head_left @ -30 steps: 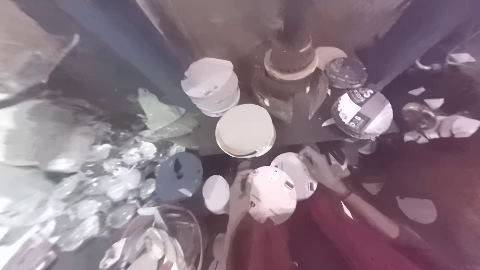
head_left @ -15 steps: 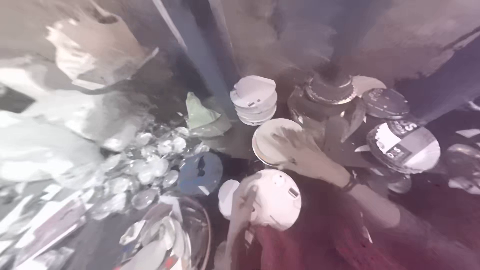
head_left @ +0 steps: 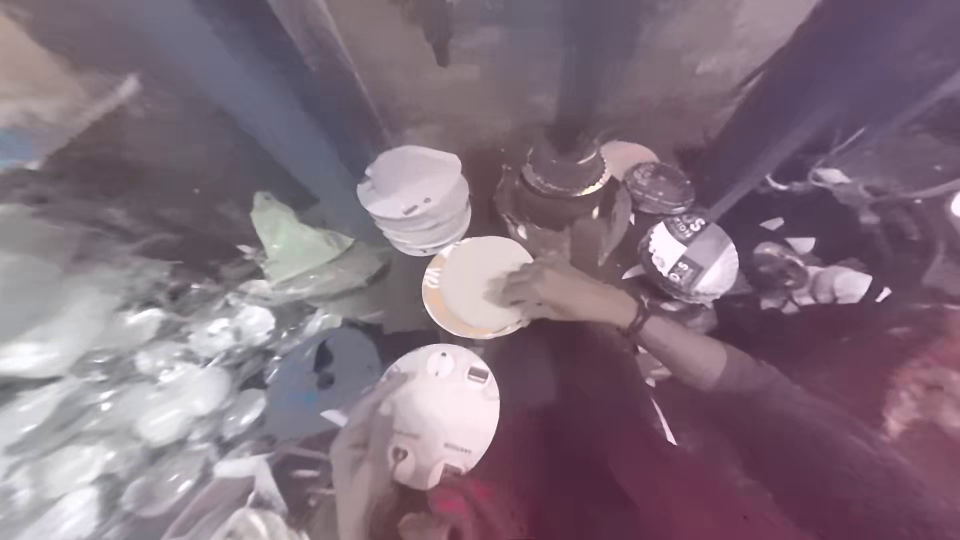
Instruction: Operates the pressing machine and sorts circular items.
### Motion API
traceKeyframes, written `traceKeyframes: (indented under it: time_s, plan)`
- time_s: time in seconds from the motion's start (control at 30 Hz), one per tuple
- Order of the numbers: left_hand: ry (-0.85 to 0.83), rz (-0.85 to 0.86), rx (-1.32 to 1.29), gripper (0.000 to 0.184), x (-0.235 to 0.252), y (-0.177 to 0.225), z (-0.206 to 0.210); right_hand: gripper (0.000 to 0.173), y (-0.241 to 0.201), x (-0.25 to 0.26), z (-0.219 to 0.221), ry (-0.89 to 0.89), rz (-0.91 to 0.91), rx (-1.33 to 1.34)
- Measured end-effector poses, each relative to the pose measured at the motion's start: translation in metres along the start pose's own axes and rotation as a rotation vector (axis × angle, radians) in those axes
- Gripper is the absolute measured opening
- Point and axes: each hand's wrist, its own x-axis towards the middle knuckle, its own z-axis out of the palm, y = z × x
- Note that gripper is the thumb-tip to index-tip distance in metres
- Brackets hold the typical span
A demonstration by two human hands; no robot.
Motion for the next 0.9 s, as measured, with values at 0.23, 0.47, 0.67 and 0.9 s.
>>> traceKeyframes:
  time_s: [0.23,0.47,0.67,0.9]
  plan:
    - [-0.017,-0.007,-0.057,0.033,-0.005,0.008,0.002,0.015,0.002,-0.010,-0.013,0.723,-0.064,-0.115]
    - [0.021,-0.098,-0.179,0.038,-0.007,0.017,0.027,0.021,-0.082,-0.011,0.003,0.590,0.284,0.411]
    - [0.314,-0.200,-0.062,0.019,-0.007,0.030,0.034,0.049,-0.033,-0.020,0.016,0.247,0.234,-0.017]
    - [0.537,-0.078,-0.073,0.048,-0.015,0.004,-0.025,0.017,-0.003,-0.026,0.014,0.375,-0.030,-0.195]
